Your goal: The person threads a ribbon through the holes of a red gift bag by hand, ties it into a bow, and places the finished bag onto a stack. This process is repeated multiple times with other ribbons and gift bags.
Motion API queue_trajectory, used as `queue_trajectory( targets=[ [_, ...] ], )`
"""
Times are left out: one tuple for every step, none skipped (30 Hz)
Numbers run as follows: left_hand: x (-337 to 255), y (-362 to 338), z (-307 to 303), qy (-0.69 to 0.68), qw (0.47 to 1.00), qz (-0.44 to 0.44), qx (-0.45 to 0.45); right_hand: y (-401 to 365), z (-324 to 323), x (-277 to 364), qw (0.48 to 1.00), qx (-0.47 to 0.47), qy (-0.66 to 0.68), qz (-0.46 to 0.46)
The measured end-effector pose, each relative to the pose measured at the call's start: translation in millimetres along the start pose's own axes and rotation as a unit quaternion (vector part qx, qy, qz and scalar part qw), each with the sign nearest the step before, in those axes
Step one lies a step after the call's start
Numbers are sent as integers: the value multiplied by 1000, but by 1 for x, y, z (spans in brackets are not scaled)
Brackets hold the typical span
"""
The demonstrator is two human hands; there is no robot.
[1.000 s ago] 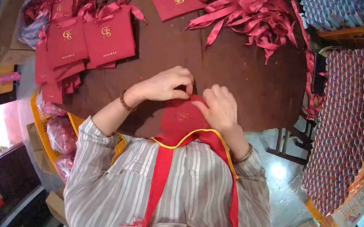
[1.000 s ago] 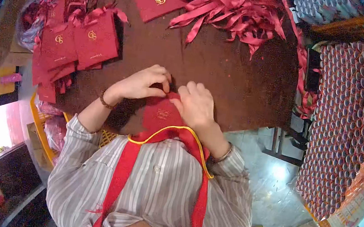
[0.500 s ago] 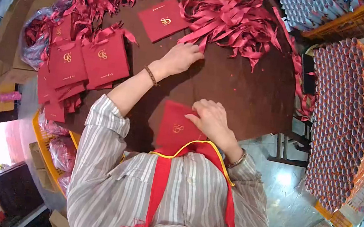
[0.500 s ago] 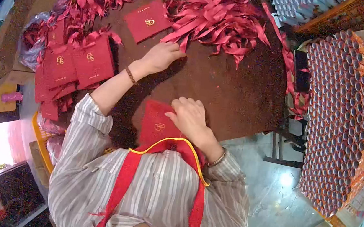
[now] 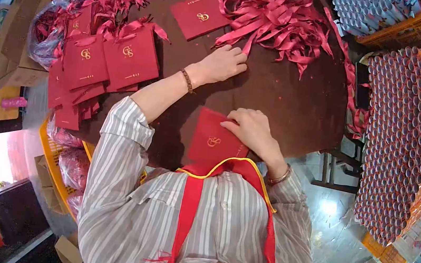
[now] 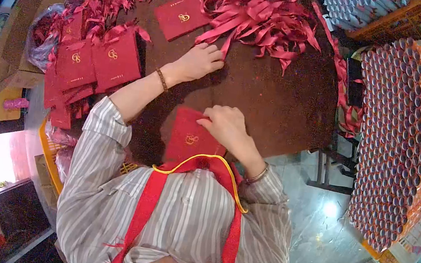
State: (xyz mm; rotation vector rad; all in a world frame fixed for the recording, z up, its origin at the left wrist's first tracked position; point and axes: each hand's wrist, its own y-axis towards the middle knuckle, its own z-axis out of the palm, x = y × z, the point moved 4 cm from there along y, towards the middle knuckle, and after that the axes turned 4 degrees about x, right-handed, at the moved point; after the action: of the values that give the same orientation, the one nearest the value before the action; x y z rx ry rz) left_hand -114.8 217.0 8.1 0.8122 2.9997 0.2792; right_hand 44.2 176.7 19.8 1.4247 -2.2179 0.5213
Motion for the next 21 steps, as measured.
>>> queue_trajectory(
  targets=[
    [-1,-2,-3,-23,999,-3,-37,-1,3,-9,999,-14,49,-11],
    [-1,-4,-1,-26,999,-3,-37,-1,2,-17,999,-13,49,-9],
    [3,-6,-2,-135,986,-53,-86,-3,2,-26,997,-8,81,10],
    [5,-10,-8,-243,955,-105,-133,-5,2,-35,993,-1,115,29],
    [8,-21,-12,-425,863,-177,-208,-7,1,-43,984,11,167,58],
    [5,-31,-32,-617,707,-248,-241,-9,-5,-45,980,7,180,84],
    [7,-42,-64,-638,660,-278,-284,-12,-3,-50,976,14,193,101],
    [24,-57,-62,-712,579,-209,-339,-13,-2,-55,972,19,204,116],
    [26,-70,-81,-787,464,-147,-380,-14,-3,-54,971,31,200,130],
    [31,-83,-94,-792,432,-125,-413,-14,-5,-52,970,44,194,142],
    [35,-97,-109,-810,423,-89,-396,-13,-7,-48,979,24,167,113],
    [31,-109,-127,-811,426,-75,-393,-13,-4,-49,978,30,172,113],
    [31,-122,-140,-808,418,-100,-403,-12,-4,-48,985,7,152,83],
    [29,-134,-149,-806,407,-104,-416,-11,-4,-45,990,-18,131,53],
    [27,-146,-154,-821,391,-106,-402,-10,-8,-39,990,-18,123,63],
    [25,-154,-156,-835,375,-107,-388,-9,-10,-34,990,-15,126,62],
    [20,-157,-156,-835,374,-110,-388,-7,-10,-31,990,4,105,92],
    [13,-158,-151,-831,396,-162,-354,-7,-9,-30,989,24,84,122],
    [6,-159,-144,-824,417,-213,-319,-5,-8,-28,988,26,84,124],
    [-3,-155,-132,-779,440,-295,-334,-3,-8,-26,989,20,77,123],
    [-10,-151,-117,-730,524,-334,-284,0,-8,-26,990,14,70,121]
  ],
)
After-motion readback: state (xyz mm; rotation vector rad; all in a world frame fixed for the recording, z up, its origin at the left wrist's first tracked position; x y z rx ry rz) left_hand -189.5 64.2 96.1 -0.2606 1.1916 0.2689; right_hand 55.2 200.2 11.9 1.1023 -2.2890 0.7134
